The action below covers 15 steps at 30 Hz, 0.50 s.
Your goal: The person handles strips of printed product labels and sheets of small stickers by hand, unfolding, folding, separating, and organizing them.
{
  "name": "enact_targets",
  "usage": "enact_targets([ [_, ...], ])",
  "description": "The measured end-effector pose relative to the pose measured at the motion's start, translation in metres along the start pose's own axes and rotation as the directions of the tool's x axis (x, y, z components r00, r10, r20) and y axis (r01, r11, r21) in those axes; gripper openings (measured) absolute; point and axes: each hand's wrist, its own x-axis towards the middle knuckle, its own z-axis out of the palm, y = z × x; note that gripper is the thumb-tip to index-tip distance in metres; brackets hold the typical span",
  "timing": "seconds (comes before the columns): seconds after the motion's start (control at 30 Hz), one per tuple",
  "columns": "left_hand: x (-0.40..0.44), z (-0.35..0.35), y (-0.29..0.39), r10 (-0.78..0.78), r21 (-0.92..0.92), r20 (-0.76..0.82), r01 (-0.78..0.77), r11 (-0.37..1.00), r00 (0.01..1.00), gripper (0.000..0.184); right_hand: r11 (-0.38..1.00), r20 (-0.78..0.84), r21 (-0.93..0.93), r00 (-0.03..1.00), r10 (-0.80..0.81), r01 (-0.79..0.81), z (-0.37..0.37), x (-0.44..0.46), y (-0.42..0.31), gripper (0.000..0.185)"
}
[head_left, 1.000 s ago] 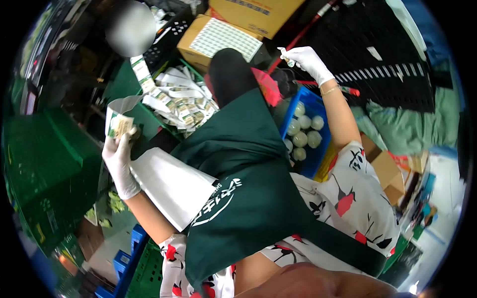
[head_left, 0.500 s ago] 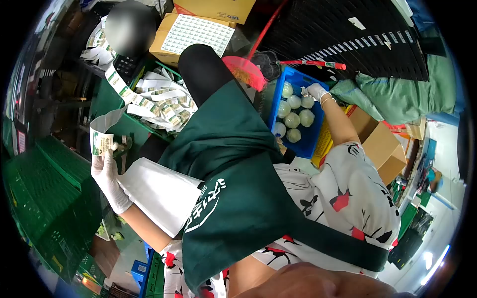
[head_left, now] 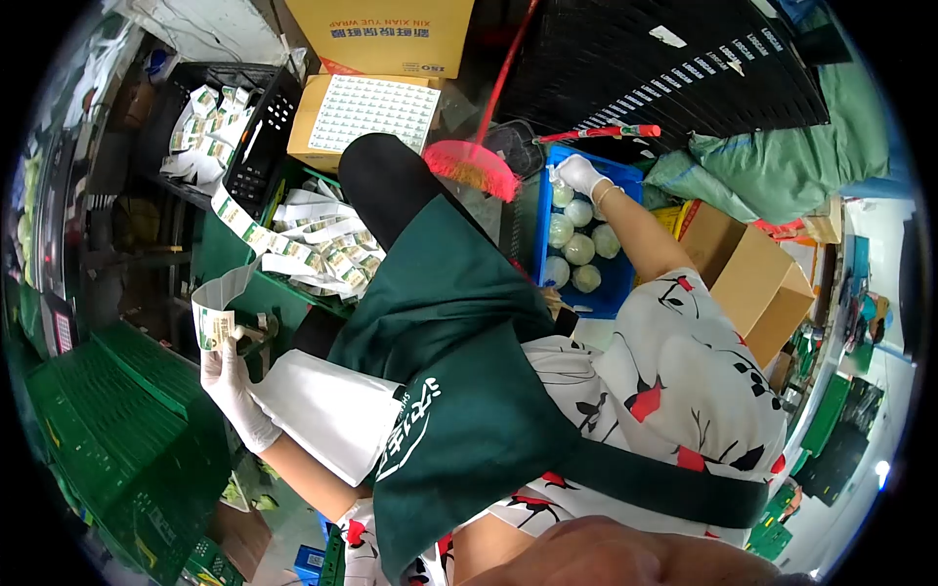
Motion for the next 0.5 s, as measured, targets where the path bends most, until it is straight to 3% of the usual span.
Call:
enact_targets([
  [0.07, 0.0, -0.001, -0.002, -0.007, -0.033, -0.037, 0.006, 0.999, 0.999, 0.031, 0.958, -0.013, 0.161, 0.97, 0.244, -0.239, -0.004, 0.015, -0.004, 0.052],
  [0.1, 0.001, -0.002, -0.005, 0.007, -0.057, -0.015, -0.008, 0.998, 1.0, 0.032, 0.971, -0.002, 0.085, 0.975, 0.223, -0.222, -0.011, 0.021, -0.003, 0.055],
  [0.13, 0.001, -0.001, -0.006, 0.001, -0.071, -0.005, -0.001, 0.997, 1.0, 0.033, 0.951, -0.025, 0.033, 0.951, 0.307, -0.307, -0.041, 0.009, -0.031, 0.051],
  [0.2, 0.0, 0.0, -0.007, -0.011, -0.101, 0.009, 0.012, 0.995, 1.0, 0.033, 0.964, -0.063, -0.076, 0.966, 0.252, -0.256, -0.022, 0.054, 0.008, 0.041],
  [0.3, -0.003, 0.002, -0.002, -0.006, -0.069, -0.006, 0.005, 0.998, 1.0, 0.033, 0.889, -0.174, 0.062, 0.872, 0.457, -0.454, -0.053, 0.073, 0.004, 0.032],
  [0.33, -0.004, 0.006, 0.001, -0.001, -0.052, -0.021, 0.0, 0.999, 1.0, 0.033, 0.875, -0.192, 0.115, 0.854, 0.484, -0.47, -0.088, 0.048, -0.028, 0.032],
  [0.5, -0.005, 0.007, 0.006, 0.027, -0.062, -0.024, -0.028, 0.998, 0.999, 0.033, 0.827, -0.293, 0.264, 0.776, 0.558, -0.496, -0.126, 0.063, -0.027, 0.031],
])
